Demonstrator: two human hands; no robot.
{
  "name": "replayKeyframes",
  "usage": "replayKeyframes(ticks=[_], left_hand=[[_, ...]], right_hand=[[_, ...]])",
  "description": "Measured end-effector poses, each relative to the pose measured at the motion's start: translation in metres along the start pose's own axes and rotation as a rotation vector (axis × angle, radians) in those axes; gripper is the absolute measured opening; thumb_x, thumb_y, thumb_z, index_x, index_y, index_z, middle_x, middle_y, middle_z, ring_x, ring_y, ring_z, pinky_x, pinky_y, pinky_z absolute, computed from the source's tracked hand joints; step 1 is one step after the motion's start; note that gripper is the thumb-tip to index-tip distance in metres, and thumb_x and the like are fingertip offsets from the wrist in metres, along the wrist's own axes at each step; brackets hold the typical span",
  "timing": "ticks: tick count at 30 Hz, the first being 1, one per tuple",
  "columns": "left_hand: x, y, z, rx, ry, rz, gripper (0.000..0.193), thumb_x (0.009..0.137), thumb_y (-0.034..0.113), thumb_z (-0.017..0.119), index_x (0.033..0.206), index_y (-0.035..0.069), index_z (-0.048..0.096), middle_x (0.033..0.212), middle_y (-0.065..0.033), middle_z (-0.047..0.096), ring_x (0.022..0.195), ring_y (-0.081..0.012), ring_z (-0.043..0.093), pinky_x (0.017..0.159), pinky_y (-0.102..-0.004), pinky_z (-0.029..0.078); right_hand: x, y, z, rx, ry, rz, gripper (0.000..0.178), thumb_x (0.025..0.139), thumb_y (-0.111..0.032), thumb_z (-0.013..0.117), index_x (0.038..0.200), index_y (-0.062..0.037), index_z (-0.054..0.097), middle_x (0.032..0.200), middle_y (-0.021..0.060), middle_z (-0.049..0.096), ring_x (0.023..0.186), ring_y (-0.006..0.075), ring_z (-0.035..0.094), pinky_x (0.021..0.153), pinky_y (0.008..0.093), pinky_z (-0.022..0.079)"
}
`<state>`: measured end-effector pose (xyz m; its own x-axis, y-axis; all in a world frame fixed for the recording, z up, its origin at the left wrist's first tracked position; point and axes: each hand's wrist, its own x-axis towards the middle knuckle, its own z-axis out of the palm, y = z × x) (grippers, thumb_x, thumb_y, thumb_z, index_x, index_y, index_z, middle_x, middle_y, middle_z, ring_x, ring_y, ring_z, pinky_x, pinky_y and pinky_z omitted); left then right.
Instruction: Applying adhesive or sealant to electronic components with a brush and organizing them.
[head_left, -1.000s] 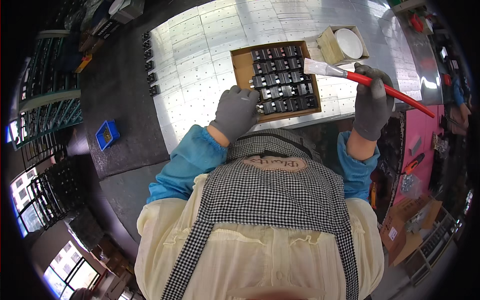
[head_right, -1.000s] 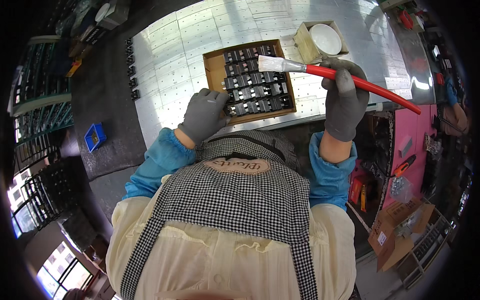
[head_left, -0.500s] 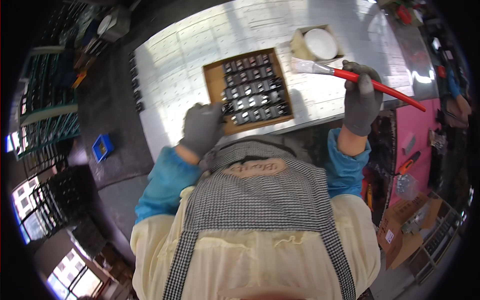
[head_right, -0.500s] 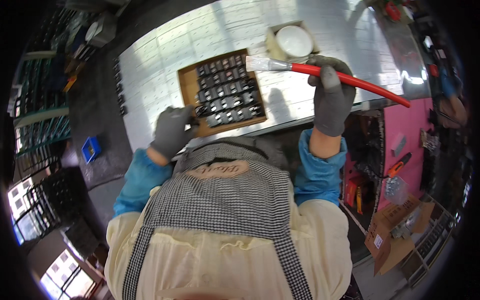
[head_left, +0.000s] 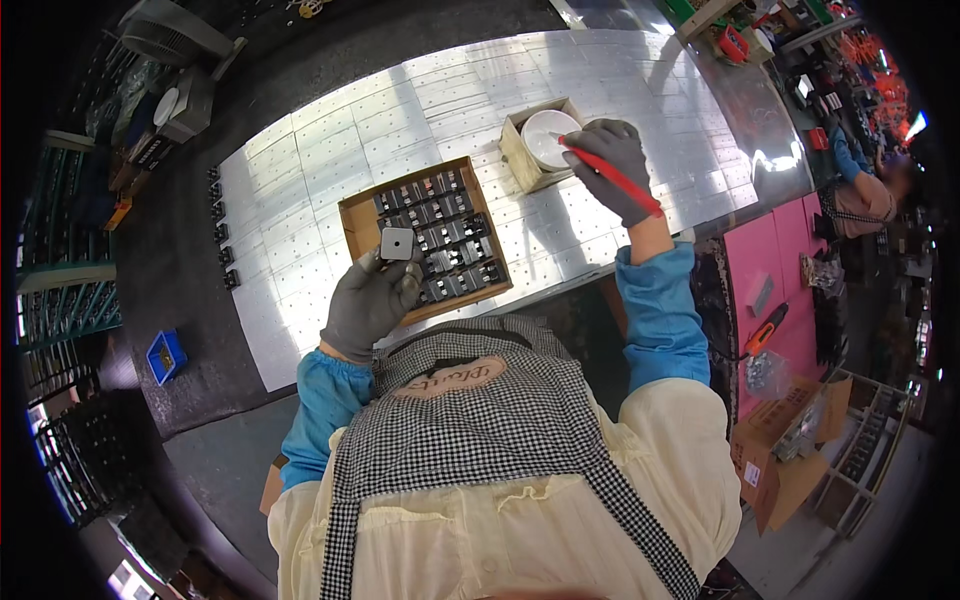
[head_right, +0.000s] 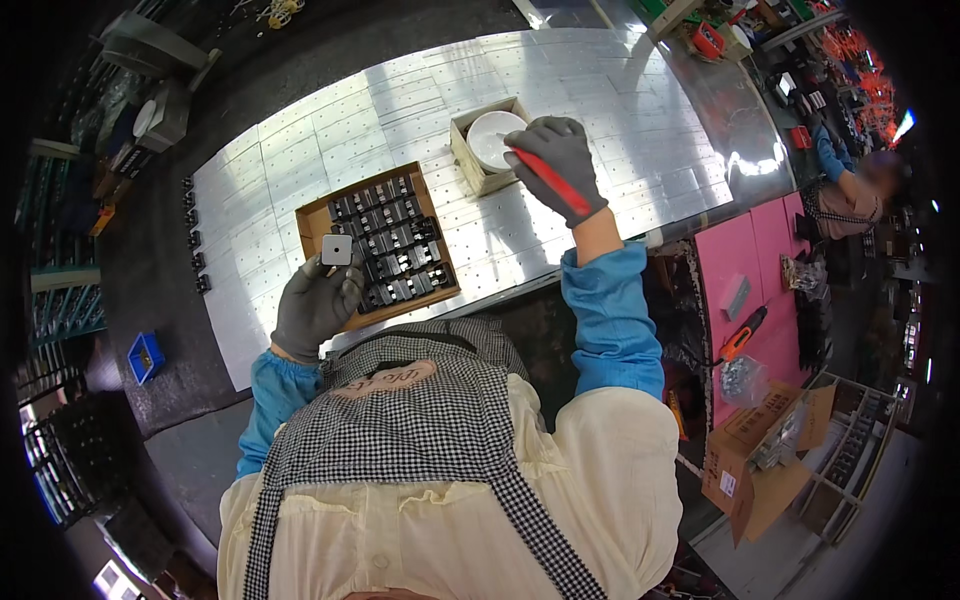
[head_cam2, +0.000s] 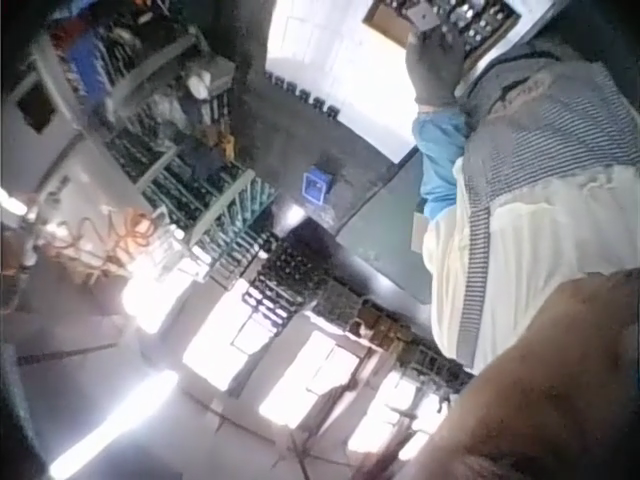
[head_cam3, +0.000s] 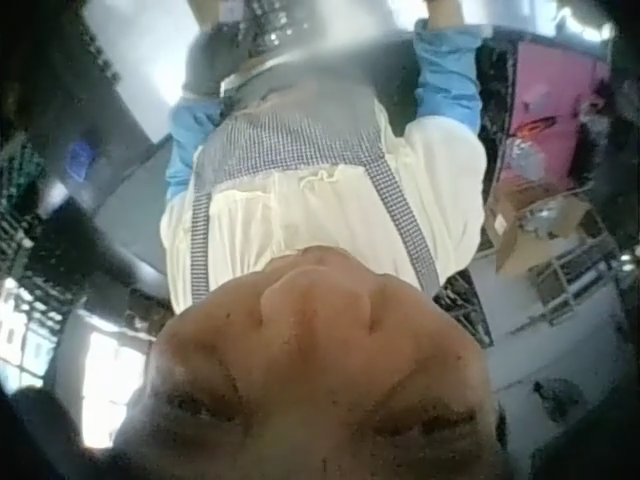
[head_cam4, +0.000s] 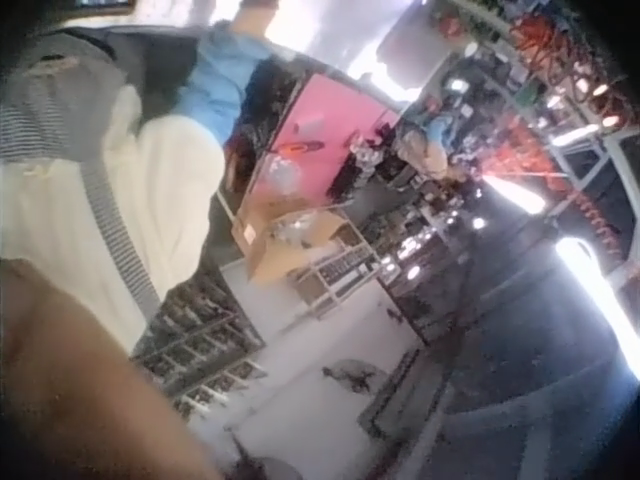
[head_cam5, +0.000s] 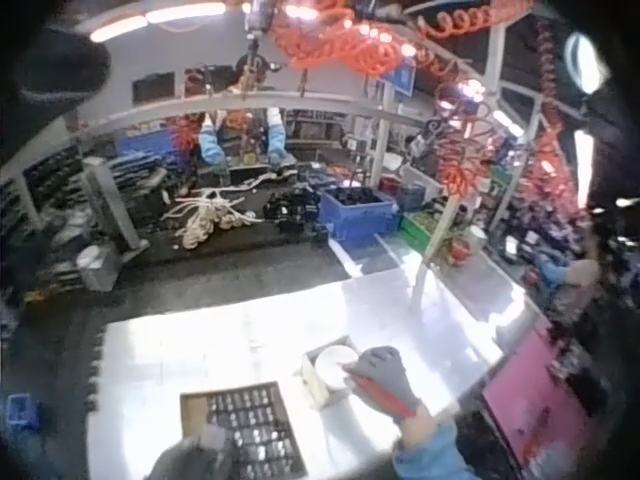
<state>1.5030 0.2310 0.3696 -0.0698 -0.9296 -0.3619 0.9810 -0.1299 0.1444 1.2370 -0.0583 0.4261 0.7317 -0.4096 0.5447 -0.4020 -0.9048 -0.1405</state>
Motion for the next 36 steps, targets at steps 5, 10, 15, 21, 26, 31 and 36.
replayKeyframes(ticks=[5, 10, 15, 21, 26, 31, 36], left_hand=[[0.008, -0.01, 0.006, -0.003, -0.006, 0.058, 0.048, 0.097, 0.024, 0.052, 0.131, -0.006, 0.038, 0.121, -0.0166, 0.05, 0.103, -0.0217, 0.053, 0.087, -0.0296, 0.053], [0.016, -0.01, 0.004, -0.022, -0.073, 0.046, 0.044, 0.095, 0.024, 0.057, 0.128, -0.003, 0.046, 0.122, -0.0196, 0.054, 0.11, -0.0278, 0.056, 0.092, -0.0317, 0.053], [0.02, -0.014, 0.01, 0.111, -0.16, 0.049, 0.045, 0.095, 0.029, 0.057, 0.13, 0.003, 0.046, 0.113, -0.0148, 0.056, 0.101, -0.0192, 0.054, 0.09, -0.0284, 0.051], [0.02, -0.009, 0.013, 0.09, -0.134, -0.016, 0.043, 0.098, 0.032, 0.054, 0.128, 0.001, 0.048, 0.111, -0.0152, 0.058, 0.095, -0.016, 0.058, 0.086, -0.0265, 0.053], [0.011, -0.003, 0.013, 0.058, -0.124, -0.082, 0.043, 0.098, 0.031, 0.055, 0.125, -0.001, 0.049, 0.109, -0.0155, 0.06, 0.095, -0.0151, 0.061, 0.082, -0.0206, 0.055], [0.001, 0.0, 0.016, 0.136, -0.106, -0.09, 0.043, 0.096, 0.031, 0.057, 0.125, -0.001, 0.049, 0.108, -0.0147, 0.06, 0.093, -0.0131, 0.062, 0.079, -0.0181, 0.056], [0.001, 0.003, 0.015, 0.167, -0.14, -0.115, 0.044, 0.096, 0.03, 0.058, 0.125, -0.001, 0.049, 0.106, -0.0147, 0.061, 0.091, -0.0134, 0.063, 0.075, -0.0172, 0.057]], right_hand=[[-0.011, 0.003, 0.018, -0.152, 0.015, -0.025, 0.023, 0.079, -0.02, 0.071, 0.101, -0.0141, 0.068, 0.091, 0.004, 0.066, 0.096, 0.022, 0.06, 0.095, 0.04, 0.038], [-0.017, -0.019, 0.013, -0.226, 0.109, -0.022, 0.026, 0.076, -0.019, 0.071, 0.102, -0.0156, 0.066, 0.087, 0.0022, 0.065, 0.098, 0.0195, 0.06, 0.1, 0.0412, 0.033], [-0.003, -0.06, -0.02, 0.126, 0.202, 0.128, 0.024, 0.081, -0.016, 0.07, 0.103, -0.0078, 0.066, 0.09, 0.0076, 0.065, 0.094, 0.0235, 0.06, 0.092, 0.0384, 0.041], [0.021, -0.116, -0.049, 1.199, 0.062, 0.353, 0.023, 0.083, -0.007, 0.061, 0.103, 0.0034, 0.061, 0.102, 0.0107, 0.058, 0.085, 0.0153, 0.056, 0.072, 0.0266, 0.048], [0.044, -0.135, -0.046, 1.322, -0.126, 0.338, 0.026, 0.083, -0.01, 0.057, 0.106, 0.0027, 0.061, 0.1, 0.0137, 0.059, 0.08, 0.0151, 0.056, 0.071, 0.0277, 0.046], [0.05, -0.14, -0.034, 1.311, -0.272, 0.408, 0.021, 0.085, -0.014, 0.063, 0.101, 0.0004, 0.062, 0.088, 0.006, 0.061, 0.08, 0.0113, 0.056, 0.069, 0.0258, 0.047], [0.058, -0.135, -0.032, 1.143, -0.298, 0.38, 0.025, 0.086, -0.017, 0.065, 0.102, 0.0015, 0.062, 0.087, 0.0075, 0.063, 0.08, 0.0123, 0.059, 0.069, 0.0269, 0.049]])
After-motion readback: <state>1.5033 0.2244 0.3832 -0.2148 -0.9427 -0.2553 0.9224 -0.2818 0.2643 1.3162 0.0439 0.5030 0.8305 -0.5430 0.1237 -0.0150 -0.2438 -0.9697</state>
